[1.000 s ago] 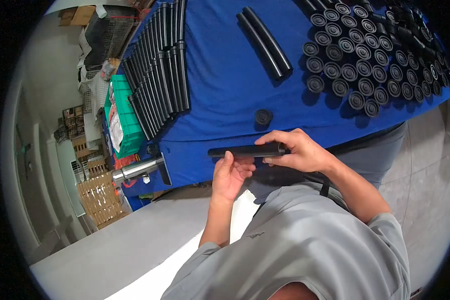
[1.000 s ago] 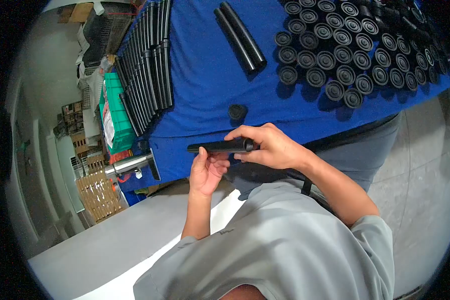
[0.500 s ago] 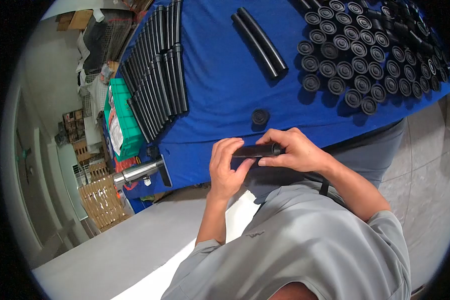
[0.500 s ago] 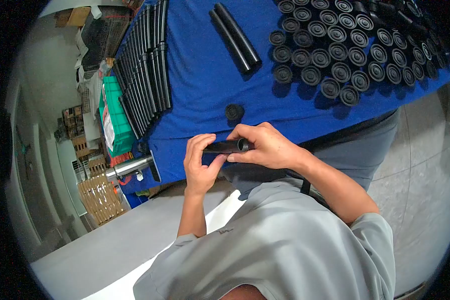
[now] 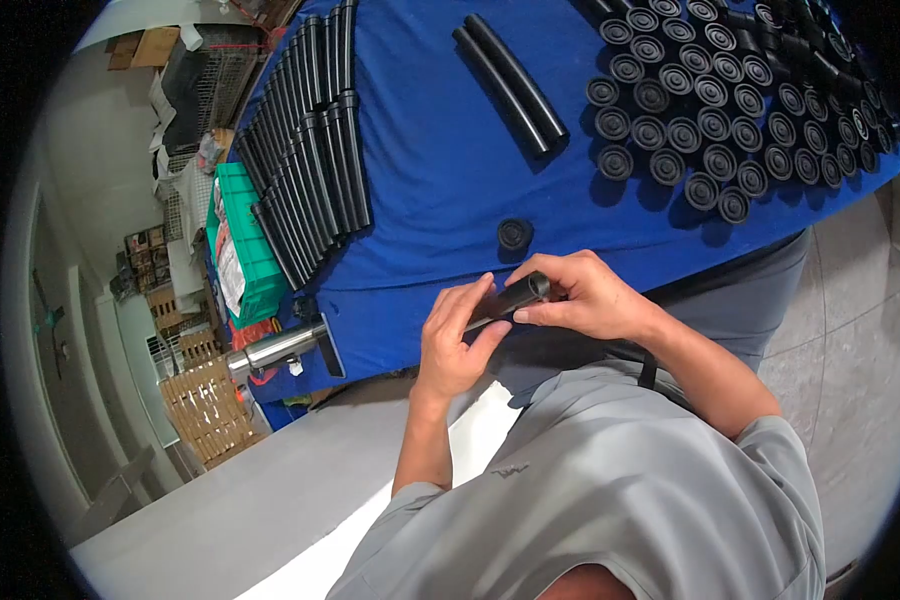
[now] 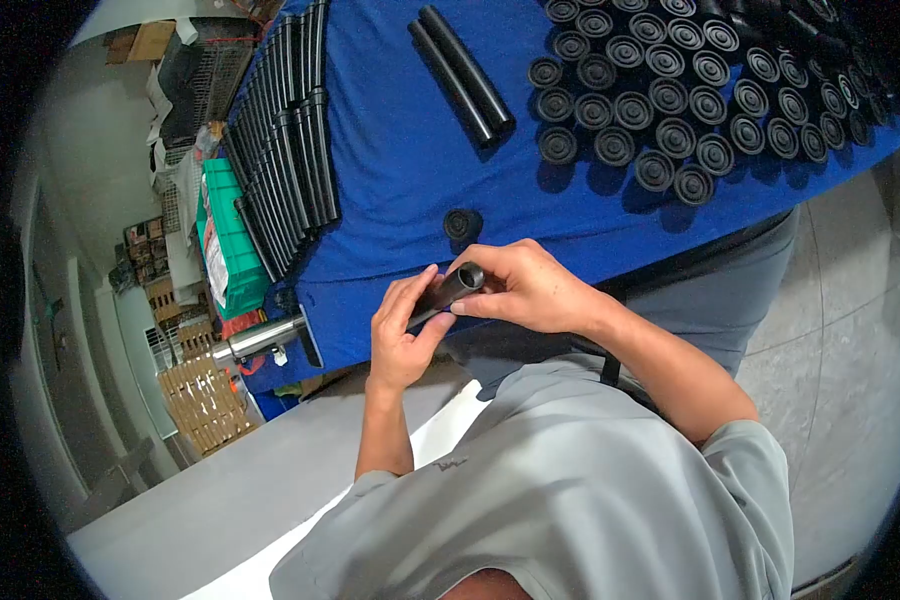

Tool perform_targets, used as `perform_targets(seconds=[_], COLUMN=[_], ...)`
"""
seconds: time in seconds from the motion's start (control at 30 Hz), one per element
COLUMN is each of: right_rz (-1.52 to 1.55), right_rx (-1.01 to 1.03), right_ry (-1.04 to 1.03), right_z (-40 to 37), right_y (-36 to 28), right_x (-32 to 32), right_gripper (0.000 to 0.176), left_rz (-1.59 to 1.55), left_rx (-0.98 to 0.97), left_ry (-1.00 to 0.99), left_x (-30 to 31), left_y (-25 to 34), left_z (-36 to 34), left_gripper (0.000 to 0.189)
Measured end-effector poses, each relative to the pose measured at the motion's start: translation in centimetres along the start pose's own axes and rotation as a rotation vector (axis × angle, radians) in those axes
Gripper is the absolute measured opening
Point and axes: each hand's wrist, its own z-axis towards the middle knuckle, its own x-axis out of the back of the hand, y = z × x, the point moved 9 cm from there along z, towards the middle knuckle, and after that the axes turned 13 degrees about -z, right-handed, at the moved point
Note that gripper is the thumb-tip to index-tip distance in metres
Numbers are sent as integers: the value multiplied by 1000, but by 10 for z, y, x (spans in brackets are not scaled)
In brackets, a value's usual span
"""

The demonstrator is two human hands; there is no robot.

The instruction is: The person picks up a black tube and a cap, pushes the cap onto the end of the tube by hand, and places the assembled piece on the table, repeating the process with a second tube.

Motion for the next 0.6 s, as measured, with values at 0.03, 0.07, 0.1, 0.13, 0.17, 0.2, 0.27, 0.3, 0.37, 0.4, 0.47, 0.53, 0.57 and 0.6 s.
perform_targets(seconds=[0.03, 0.07, 0.1, 0.13, 0.17, 0.2, 0.27, 0.3, 0.37, 0.4, 0.47, 0.53, 0.57, 0.6], right_rz=[-16, -32, -48, -44, -40, -36, -57, -68, -63, -60, -51, -51, -56, -61], right_rx=[12, 25, 39, 32, 24, 16, 7, 3, -17, -27, 1, 19, 24, 28], right_ry=[11, 19, 28, 23, 19, 14, 1, -4, -20, -28, 5, 15, 8, 1], right_z=[0, 0, 1, 1, 1, 1, 1, 1, 1, 1, 1, 1, 1, 1], right_y=[0, 0, 1, 2, 4, 6, 2, 1, 3, 4, -1, -3, 0, 1], right_x=[0, -1, -1, -2, -2, -3, -2, -1, -3, -3, 0, -1, -2, -3], right_gripper=[31, 31, 31, 31, 31, 32, 33, 33, 35, 36, 38, 40, 42, 43], left_rz=[47, 95, 144, 138, 131, 124, 102, 92, 87, 85, 89, 99, 107, 115], left_rx=[15, 30, 45, 51, 57, 64, 75, 80, 79, 78, 65, 59, 60, 61], left_ry=[5, 13, 21, 24, 25, 26, 25, 24, 20, 18, 8, 0, -2, -5], left_x=[0, 1, 3, 4, 5, 6, 6, 6, 6, 6, 4, 4, 4, 3], left_y=[-2, -5, -7, -9, -11, -12, -11, -11, -12, -12, -13, -14, -14, -14], left_z=[-1, -3, -4, -6, -8, -9, -9, -9, -9, -9, -9, -10, -10, -11], left_gripper=[42, 41, 41, 39, 38, 37, 38, 38, 39, 40, 41, 42, 42, 42])
